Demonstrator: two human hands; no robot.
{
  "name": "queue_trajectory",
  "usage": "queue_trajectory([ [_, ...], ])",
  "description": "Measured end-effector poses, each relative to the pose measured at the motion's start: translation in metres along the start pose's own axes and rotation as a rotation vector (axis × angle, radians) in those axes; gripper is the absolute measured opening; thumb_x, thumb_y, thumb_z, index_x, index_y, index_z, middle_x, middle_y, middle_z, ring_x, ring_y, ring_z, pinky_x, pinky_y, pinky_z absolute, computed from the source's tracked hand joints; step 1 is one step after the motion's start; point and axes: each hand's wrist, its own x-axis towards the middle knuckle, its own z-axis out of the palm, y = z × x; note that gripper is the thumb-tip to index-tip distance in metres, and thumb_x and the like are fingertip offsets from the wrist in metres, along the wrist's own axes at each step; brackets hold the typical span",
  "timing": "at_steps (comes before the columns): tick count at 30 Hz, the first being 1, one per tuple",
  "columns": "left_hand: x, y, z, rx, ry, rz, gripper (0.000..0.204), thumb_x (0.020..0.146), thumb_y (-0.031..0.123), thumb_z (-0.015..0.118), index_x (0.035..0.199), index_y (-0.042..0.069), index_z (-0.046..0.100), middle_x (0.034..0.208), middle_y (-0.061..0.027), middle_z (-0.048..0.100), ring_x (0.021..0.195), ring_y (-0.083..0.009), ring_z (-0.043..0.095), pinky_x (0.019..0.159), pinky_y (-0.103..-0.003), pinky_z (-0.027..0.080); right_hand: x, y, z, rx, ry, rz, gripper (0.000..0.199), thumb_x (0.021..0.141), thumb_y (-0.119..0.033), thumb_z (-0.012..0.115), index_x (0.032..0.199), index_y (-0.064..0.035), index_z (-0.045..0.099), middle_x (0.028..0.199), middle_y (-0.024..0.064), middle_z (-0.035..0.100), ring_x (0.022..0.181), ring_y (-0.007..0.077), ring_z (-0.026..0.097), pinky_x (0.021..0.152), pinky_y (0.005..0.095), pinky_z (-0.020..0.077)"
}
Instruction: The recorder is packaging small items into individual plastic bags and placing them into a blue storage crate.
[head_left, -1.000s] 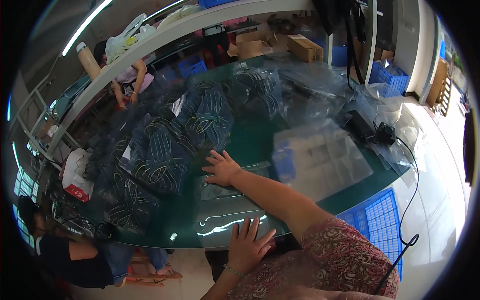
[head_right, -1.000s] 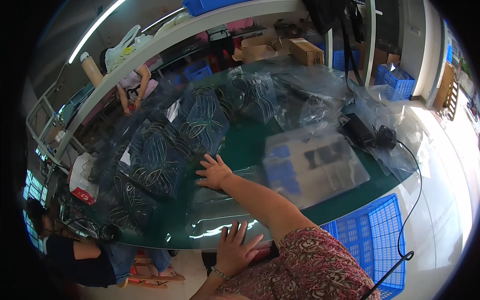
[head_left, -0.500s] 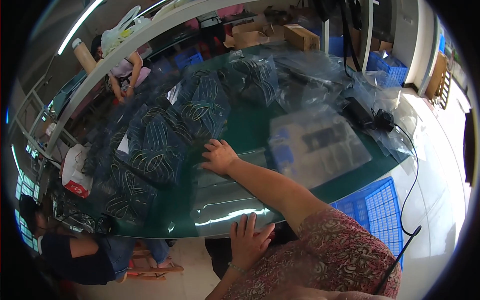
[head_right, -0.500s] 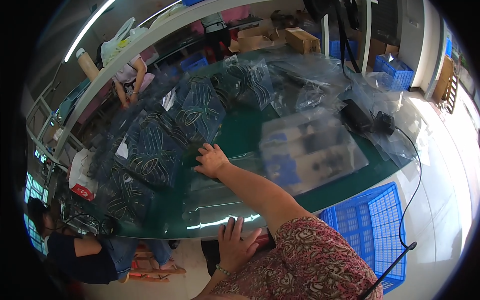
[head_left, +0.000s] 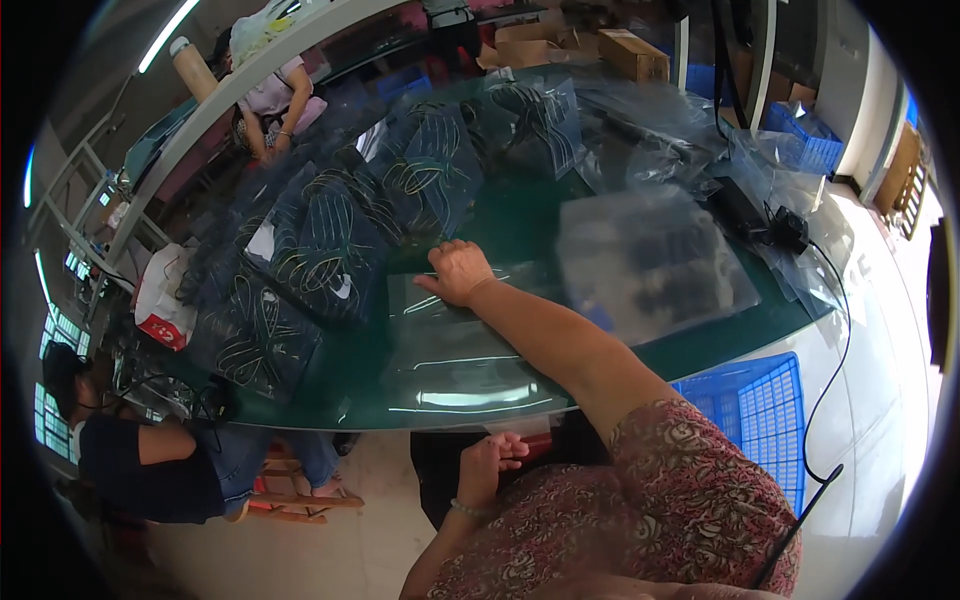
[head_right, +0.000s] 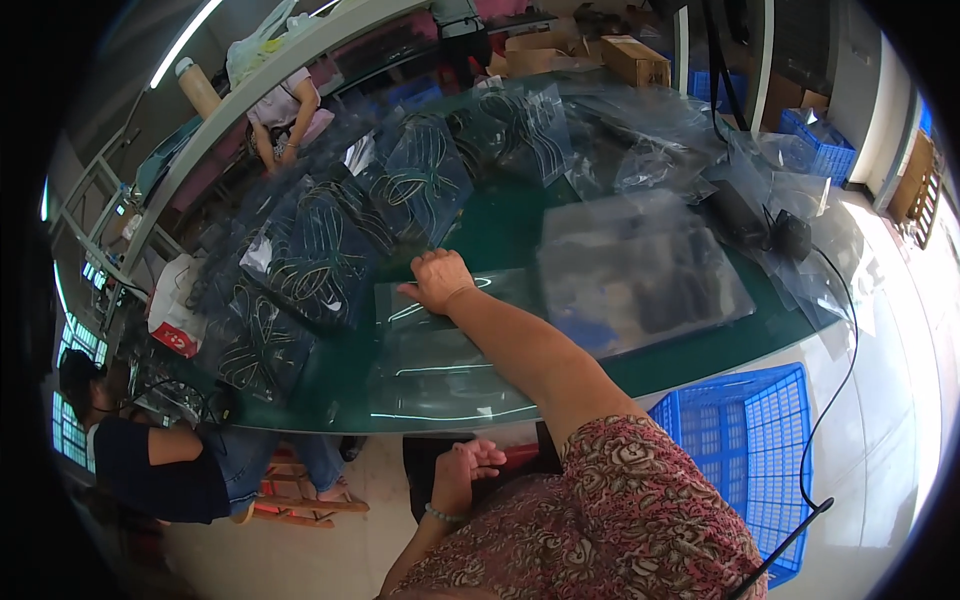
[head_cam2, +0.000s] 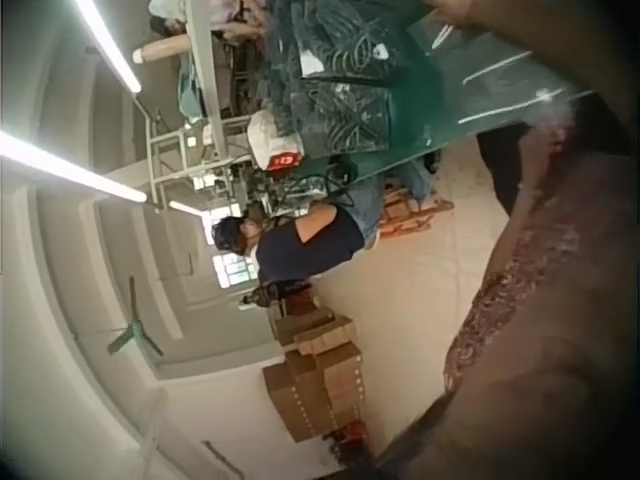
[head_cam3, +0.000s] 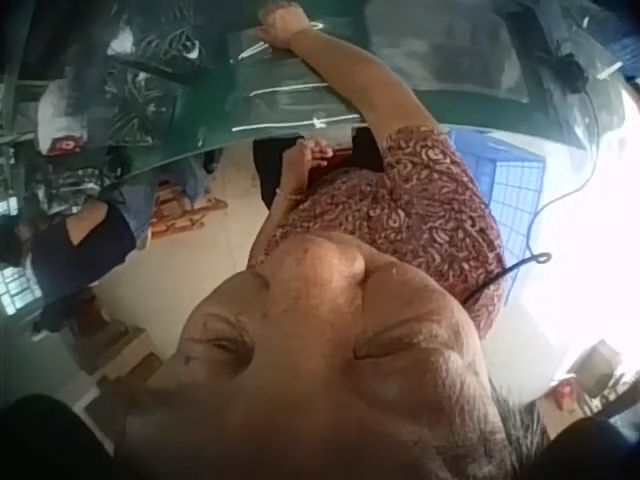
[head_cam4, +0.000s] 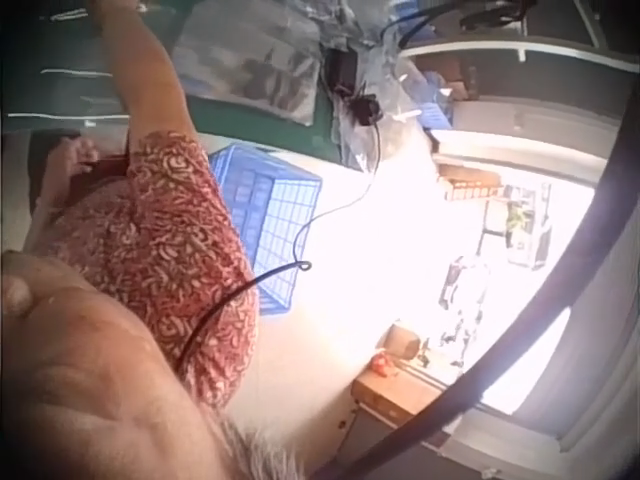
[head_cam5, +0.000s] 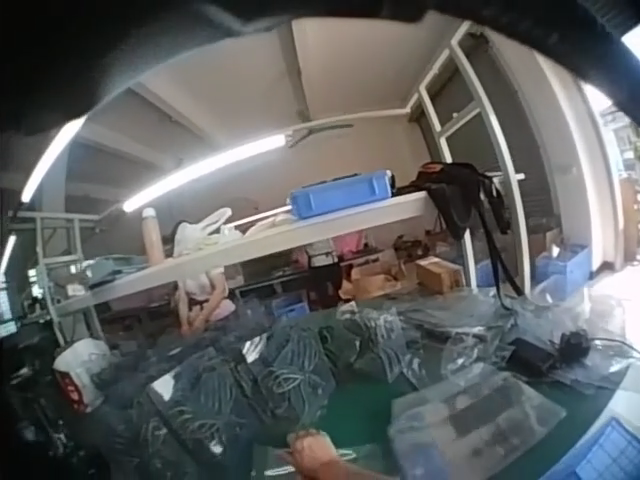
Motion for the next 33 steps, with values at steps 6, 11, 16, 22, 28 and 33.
queue_trajectory([
  [6, -0.006, 0.001, -0.017, -0.152, 0.006, 0.036, 0.036, 0.105, 0.031, 0.047, 0.108, 0.0, 0.064, 0.1, -0.0169, 0.071, 0.094, -0.0256, 0.071, 0.082, -0.037, 0.057, 0.003, -0.045, -0.067, 0.205, -0.175, 0.207, 0.051, 0.09, -0.055, 0.06, 0.091, -0.0043, 0.065, 0.092, 0.0201, 0.07, 0.094, 0.0344, 0.068, 0.077, 0.0445, 0.0529],
  [11, -0.047, 0.01, -0.05, -0.321, 0.241, 0.176, 0.034, 0.106, 0.032, 0.044, 0.11, 0.003, 0.061, 0.098, -0.0146, 0.072, 0.093, -0.0263, 0.071, 0.084, -0.039, 0.057, -0.011, -0.042, -0.125, 0.787, -0.33, 0.14, 0.036, 0.095, -0.039, 0.061, 0.098, -0.0036, 0.067, 0.083, 0.0071, 0.065, 0.078, 0.0141, 0.061, 0.069, 0.0322, 0.0489],
  [16, -0.065, 0.01, -0.071, -0.379, 0.576, 0.337, 0.037, 0.107, 0.036, 0.041, 0.102, 0.004, 0.058, 0.081, -0.01, 0.067, 0.073, -0.0218, 0.067, 0.068, -0.035, 0.055, -0.073, -0.064, -0.153, 1.243, -0.305, 0.275, 0.02, 0.098, -0.025, 0.061, 0.094, -0.0048, 0.062, 0.079, 0.0006, 0.06, 0.066, 0.0069, 0.051, 0.059, 0.0228, 0.0416],
  [22, -0.1, 0.004, -0.091, 0.257, 0.868, 0.508, 0.038, 0.107, 0.034, 0.039, 0.09, 0.004, 0.056, 0.061, -0.0071, 0.058, 0.049, -0.0143, 0.055, 0.047, -0.026, 0.043, -0.146, -0.076, -0.153, 1.469, -0.023, 0.41, 0.01, 0.096, -0.012, 0.063, 0.089, -0.0062, 0.059, 0.079, 0.0014, 0.06, 0.063, 0.0065, 0.05, 0.053, 0.0217, 0.0382],
  [28, -0.119, -0.005, -0.108, 0.274, 0.676, 0.381, 0.034, 0.103, 0.032, 0.048, 0.092, 0.001, 0.056, 0.092, -0.0151, 0.065, 0.078, -0.0194, 0.064, 0.068, -0.031, 0.051, -0.165, -0.068, -0.158, 1.507, 0.012, 0.172, 0.005, 0.095, -0.009, 0.063, 0.092, -0.0057, 0.061, 0.079, 0.0021, 0.059, 0.065, 0.0084, 0.049, 0.058, 0.0239, 0.0407],
  [33, -0.12, 0.056, -0.08, 0.691, 1.061, 0.908, 0.045, 0.091, 0.033, 0.067, 0.117, -0.002, 0.054, 0.137, -0.0196, 0.054, 0.124, -0.0287, 0.052, 0.106, -0.046, 0.041, -0.177, -0.089, -0.147, 1.381, -0.076, -0.016, 0.002, 0.097, -0.005, 0.061, 0.096, -0.0031, 0.061, 0.087, 0.0033, 0.059, 0.075, 0.0103, 0.05, 0.069, 0.0251, 0.0426],
])
